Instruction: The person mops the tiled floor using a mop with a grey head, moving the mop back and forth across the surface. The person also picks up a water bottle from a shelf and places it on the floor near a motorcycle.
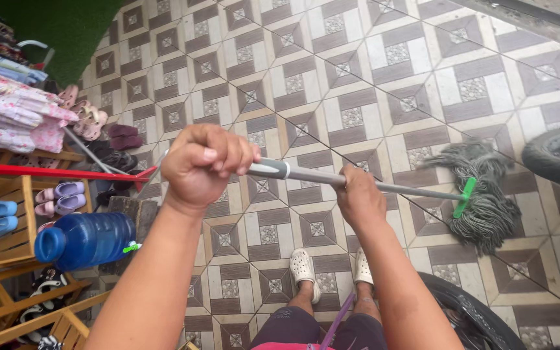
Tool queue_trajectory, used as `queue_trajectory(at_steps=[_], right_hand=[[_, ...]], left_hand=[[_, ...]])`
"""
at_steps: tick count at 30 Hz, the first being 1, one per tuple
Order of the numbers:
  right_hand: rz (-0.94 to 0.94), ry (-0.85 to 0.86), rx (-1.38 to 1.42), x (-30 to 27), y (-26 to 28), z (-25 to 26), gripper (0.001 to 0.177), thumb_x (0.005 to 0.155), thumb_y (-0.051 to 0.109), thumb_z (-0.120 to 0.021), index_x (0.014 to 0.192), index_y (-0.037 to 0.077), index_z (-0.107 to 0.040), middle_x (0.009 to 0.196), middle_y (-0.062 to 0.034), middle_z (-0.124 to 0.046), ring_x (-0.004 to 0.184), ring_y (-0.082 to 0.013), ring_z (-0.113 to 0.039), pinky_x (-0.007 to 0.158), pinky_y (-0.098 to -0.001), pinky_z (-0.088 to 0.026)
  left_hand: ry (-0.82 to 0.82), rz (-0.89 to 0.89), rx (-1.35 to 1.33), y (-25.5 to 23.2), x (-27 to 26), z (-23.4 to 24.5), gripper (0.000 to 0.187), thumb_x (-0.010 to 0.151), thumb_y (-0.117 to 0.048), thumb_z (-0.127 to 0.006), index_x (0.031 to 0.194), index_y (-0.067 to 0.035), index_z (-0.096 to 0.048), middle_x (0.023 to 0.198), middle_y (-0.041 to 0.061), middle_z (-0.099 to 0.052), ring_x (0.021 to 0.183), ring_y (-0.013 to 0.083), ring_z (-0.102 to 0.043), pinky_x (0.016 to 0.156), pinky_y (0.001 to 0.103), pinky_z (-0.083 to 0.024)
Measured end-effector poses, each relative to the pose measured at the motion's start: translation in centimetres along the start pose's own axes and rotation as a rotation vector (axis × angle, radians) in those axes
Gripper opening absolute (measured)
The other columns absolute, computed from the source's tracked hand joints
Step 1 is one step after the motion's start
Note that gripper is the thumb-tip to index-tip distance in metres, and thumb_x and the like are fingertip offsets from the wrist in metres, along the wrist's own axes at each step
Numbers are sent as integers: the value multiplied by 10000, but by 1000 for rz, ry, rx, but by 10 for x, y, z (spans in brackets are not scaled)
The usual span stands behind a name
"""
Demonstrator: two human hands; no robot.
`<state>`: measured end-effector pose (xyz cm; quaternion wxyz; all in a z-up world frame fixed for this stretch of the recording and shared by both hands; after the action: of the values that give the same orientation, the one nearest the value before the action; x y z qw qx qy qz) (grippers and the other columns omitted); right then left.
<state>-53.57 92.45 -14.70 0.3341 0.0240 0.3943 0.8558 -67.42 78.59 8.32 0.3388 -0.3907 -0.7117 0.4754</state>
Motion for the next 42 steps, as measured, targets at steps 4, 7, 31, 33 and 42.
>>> queue_trajectory(at_steps=[4, 7, 31, 33, 42], right_hand=[[-105, -105, 16, -16, -89, 22, 209, 920, 251, -690, 1069, 112, -645, 1079, -146, -678, 1072, -402, -604, 861, -533, -487], [-299, -142, -29, -53, -210, 26, 193, 955, 214, -631, 1134, 147, -657, 1191, -132, -673, 1155, -380, -602, 935, -512, -494], [-251, -98, 32, -27, -102, 25, 141, 947, 276, -627, 1015, 153, -626, 1071, -112, -673, 1052, -370, -626, 809, -548, -513], [-245, -178, 21, -49, -162, 31, 134, 950, 261, -624, 1026, 152, -640, 1068, -117, -685, 1053, -378, -632, 819, -547, -512], [-560, -151, -52, -124, -320, 30, 249, 964, 387, -647, 992, 146, -699, 1116, -107, -661, 1184, -344, -567, 922, -508, -479]], left_hand=[[89, 88, -10, 74, 36, -41, 222, 810, -221, -554, 663, -62, -502, 626, 97, -508, 690, 256, -571, 974, 485, -504], [173, 229, -38, 164, 38, -99, 165, 809, -124, -536, 693, -13, -574, 748, 136, -603, 816, 260, -623, 1074, 494, -530], [131, 114, 19, 59, 42, -72, 256, 838, -216, -565, 673, -28, -513, 638, 90, -522, 707, 271, -592, 993, 555, -550], [142, 190, 12, 121, 42, -90, 215, 814, -200, -547, 689, -26, -530, 688, 116, -567, 759, 273, -611, 997, 516, -535], [203, 426, -55, 251, -10, -182, 160, 832, -117, -531, 736, 7, -561, 773, 99, -592, 901, 251, -595, 1040, 438, -475]])
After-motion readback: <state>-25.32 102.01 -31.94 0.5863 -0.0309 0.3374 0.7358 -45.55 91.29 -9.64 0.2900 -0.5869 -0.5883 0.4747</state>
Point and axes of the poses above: each hand's wrist, its own x-axis towards the middle knuckle, its own z-axis out of the back of the hand, y = z × x, the point moved 10 cm from there along x, towards the middle knuckle
